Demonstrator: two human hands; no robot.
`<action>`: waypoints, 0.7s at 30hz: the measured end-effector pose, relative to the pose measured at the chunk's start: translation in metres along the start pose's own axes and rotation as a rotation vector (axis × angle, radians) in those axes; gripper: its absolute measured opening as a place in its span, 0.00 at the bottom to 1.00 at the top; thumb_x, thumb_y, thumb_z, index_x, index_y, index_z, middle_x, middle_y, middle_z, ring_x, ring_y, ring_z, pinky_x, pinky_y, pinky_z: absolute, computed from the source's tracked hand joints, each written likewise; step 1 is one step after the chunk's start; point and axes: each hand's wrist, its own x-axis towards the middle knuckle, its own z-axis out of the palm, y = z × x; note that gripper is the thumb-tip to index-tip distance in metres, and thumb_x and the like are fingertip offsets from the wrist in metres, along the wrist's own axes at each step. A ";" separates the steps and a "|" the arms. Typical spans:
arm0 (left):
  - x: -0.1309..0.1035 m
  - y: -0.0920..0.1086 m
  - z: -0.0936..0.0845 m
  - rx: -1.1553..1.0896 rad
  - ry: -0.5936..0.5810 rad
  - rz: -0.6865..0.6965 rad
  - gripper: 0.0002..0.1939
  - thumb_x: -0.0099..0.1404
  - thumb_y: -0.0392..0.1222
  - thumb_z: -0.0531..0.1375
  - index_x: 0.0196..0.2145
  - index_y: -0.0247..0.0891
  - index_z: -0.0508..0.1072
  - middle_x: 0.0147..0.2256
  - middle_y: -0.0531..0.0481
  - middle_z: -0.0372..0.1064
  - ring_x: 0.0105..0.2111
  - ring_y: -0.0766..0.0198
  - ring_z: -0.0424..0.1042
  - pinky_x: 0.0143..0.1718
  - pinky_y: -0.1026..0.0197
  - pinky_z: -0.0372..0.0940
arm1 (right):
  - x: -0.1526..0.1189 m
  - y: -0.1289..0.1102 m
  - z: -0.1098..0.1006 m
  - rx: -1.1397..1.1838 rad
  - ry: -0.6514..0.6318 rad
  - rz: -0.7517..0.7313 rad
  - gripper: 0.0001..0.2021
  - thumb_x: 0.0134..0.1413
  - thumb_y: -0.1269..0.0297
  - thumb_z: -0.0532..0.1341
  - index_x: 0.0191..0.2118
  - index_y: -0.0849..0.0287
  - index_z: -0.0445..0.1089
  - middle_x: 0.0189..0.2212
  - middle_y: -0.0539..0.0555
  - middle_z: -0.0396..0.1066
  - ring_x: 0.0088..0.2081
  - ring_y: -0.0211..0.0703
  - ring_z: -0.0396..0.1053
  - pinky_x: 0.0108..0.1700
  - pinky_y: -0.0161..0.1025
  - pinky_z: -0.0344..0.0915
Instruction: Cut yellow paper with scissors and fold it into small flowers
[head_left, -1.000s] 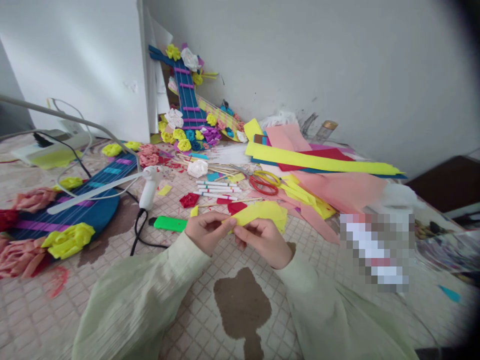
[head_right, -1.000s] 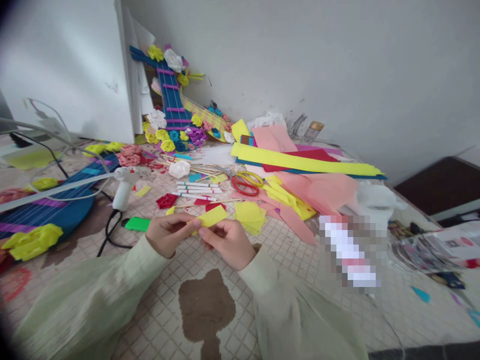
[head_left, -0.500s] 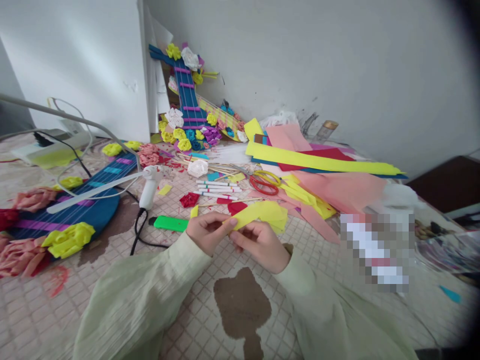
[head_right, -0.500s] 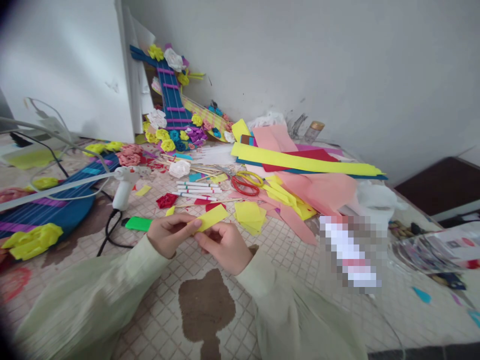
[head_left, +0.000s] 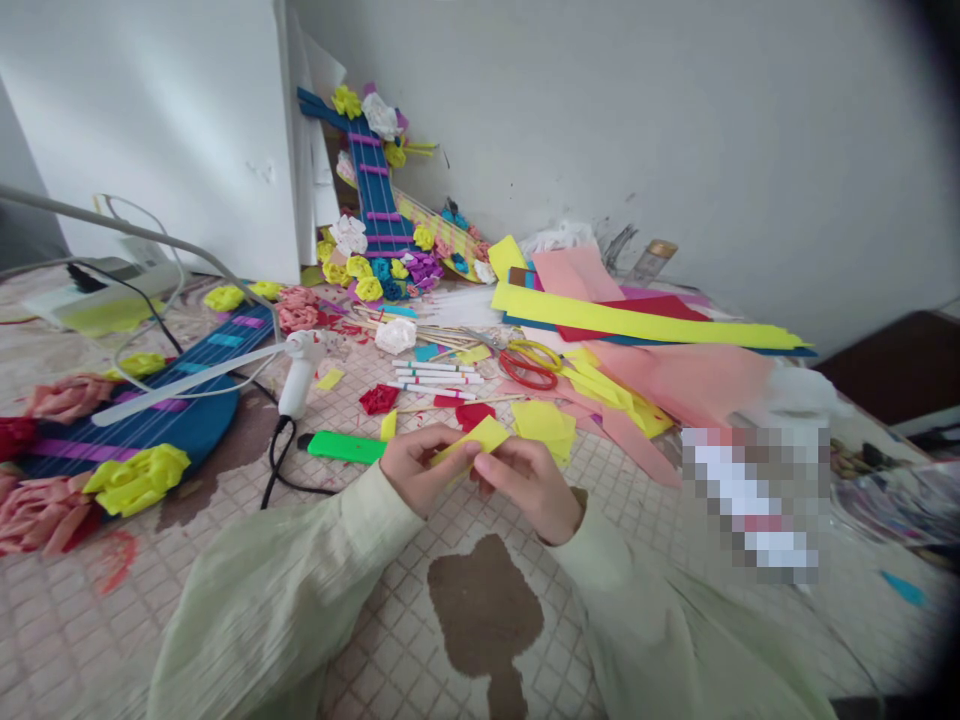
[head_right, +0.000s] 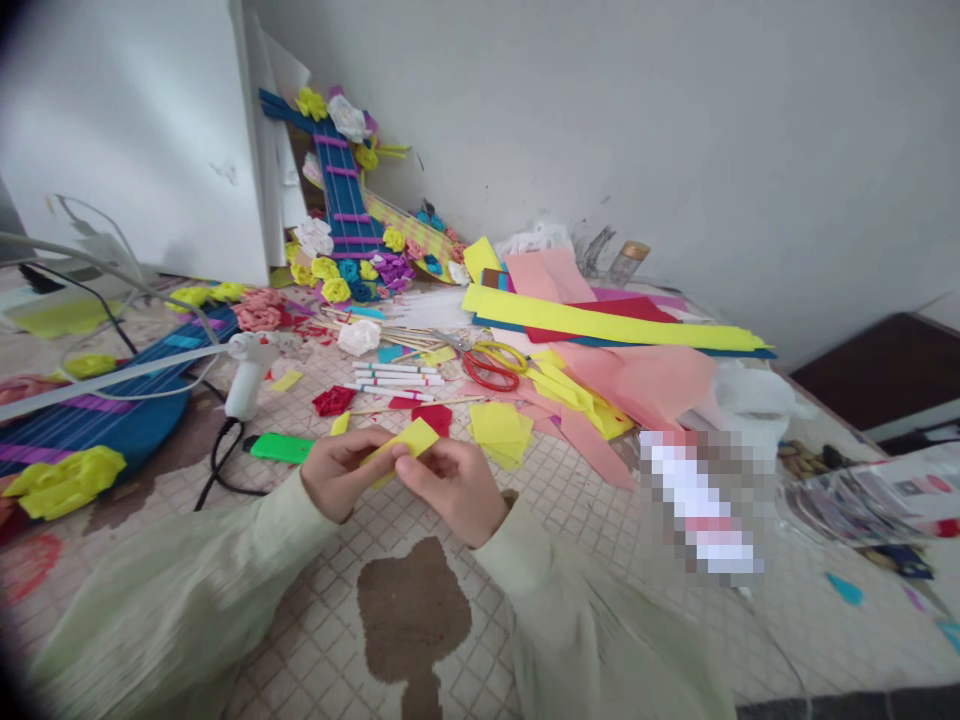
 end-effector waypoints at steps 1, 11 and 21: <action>0.000 0.000 0.000 0.008 -0.002 0.005 0.10 0.51 0.42 0.58 0.24 0.32 0.72 0.22 0.48 0.69 0.23 0.67 0.65 0.24 0.66 0.60 | 0.000 -0.001 -0.001 0.018 0.049 -0.022 0.12 0.45 0.57 0.57 0.24 0.63 0.65 0.19 0.50 0.62 0.21 0.34 0.60 0.23 0.32 0.59; -0.001 0.002 0.002 0.090 0.038 -0.027 0.10 0.50 0.44 0.58 0.23 0.32 0.71 0.22 0.48 0.69 0.21 0.69 0.64 0.21 0.67 0.59 | 0.002 -0.003 -0.004 0.011 0.188 -0.056 0.09 0.44 0.60 0.58 0.24 0.61 0.67 0.17 0.49 0.62 0.19 0.32 0.59 0.21 0.32 0.58; -0.002 0.000 0.001 0.147 0.022 -0.033 0.10 0.50 0.43 0.58 0.22 0.32 0.71 0.20 0.50 0.67 0.19 0.70 0.61 0.20 0.68 0.57 | 0.003 -0.005 -0.005 0.074 0.263 -0.071 0.07 0.44 0.62 0.59 0.27 0.61 0.68 0.18 0.48 0.63 0.18 0.32 0.60 0.21 0.32 0.61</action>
